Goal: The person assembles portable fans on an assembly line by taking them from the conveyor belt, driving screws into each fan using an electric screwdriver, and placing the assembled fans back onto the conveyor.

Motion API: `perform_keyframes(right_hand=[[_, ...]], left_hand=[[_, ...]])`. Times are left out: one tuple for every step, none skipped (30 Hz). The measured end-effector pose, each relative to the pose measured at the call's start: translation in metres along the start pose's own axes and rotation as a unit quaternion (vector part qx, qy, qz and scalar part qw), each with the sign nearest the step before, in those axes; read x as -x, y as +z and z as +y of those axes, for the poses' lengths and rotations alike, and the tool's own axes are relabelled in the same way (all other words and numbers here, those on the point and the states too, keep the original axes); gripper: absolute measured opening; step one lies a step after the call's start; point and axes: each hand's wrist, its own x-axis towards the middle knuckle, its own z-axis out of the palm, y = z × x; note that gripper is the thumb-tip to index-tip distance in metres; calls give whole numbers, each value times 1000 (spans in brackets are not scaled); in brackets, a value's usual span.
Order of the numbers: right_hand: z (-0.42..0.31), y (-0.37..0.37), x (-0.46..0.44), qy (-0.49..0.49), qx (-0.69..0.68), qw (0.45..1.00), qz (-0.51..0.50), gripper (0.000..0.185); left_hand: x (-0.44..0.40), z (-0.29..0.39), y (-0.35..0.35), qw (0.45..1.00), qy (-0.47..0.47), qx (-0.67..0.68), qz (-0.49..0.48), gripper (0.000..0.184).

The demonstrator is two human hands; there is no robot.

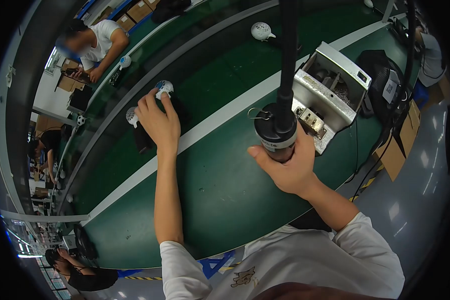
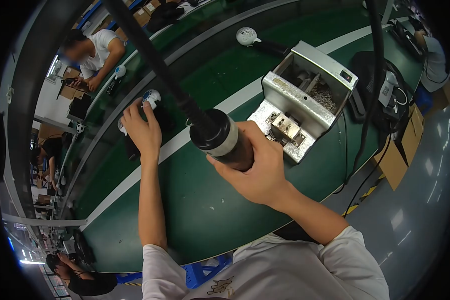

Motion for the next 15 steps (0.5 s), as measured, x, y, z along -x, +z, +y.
perform_keyframes(right_hand=[[-1, 2, 1, -1, 4, 1000, 5, 45], [-2, 5, 1, 10, -1, 1000, 5, 45], [-3, 6, 1, 21, -5, 1000, 4, 45], [-3, 7, 1, 18, -1, 1000, 4, 45], [-3, 7, 0, 17, 8, 1000, -2, 45], [-2, 7, 0, 13, 16, 1000, -8, 46], [-2, 7, 0, 7, 22, 1000, -9, 46], [-2, 8, 0, 15, 8, 1000, -6, 46], [0, 7, 1, 24, -6, 1000, -6, 46], [2, 6, -1, 22, 3, 1000, -16, 46], [5, 6, -1, 18, -2, 1000, -6, 46], [6, 7, -2, 15, -7, 1000, 2, 46], [7, 7, -3, 15, 2, 1000, -11, 46], [6, 6, -4, 16, -13, 1000, -9, 46], [5, 2, -5, 19, -24, 1000, -3, 46]], left_hand=[[-2, 16, -1, 998, -3, 65, -19, 26], [-3, 30, 2, 991, -16, 121, -48, 24], [-5, 45, 6, 986, 16, 154, -67, 23], [-5, 61, 11, 978, 47, 186, -85, 22], [-5, 76, 22, 971, 68, 205, -103, 22], [-5, 92, 35, 963, 77, 216, -144, 24], [-8, 107, 48, 952, 85, 227, -185, 26], [-11, 122, 62, 949, 97, 226, -199, 30], [-12, 137, 77, 945, 106, 225, -213, 33], [-16, 152, 92, 939, 103, 236, -227, 37], [-19, 165, 105, 934, 96, 247, -240, 40], [-20, 175, 121, 936, 112, 242, -232, 46], [-22, 177, 132, 937, 99, 249, -225, 46], [-23, 185, 145, 944, 134, 205, -223, 46], [-21, 196, 160, 946, 171, 166, -220, 47]])
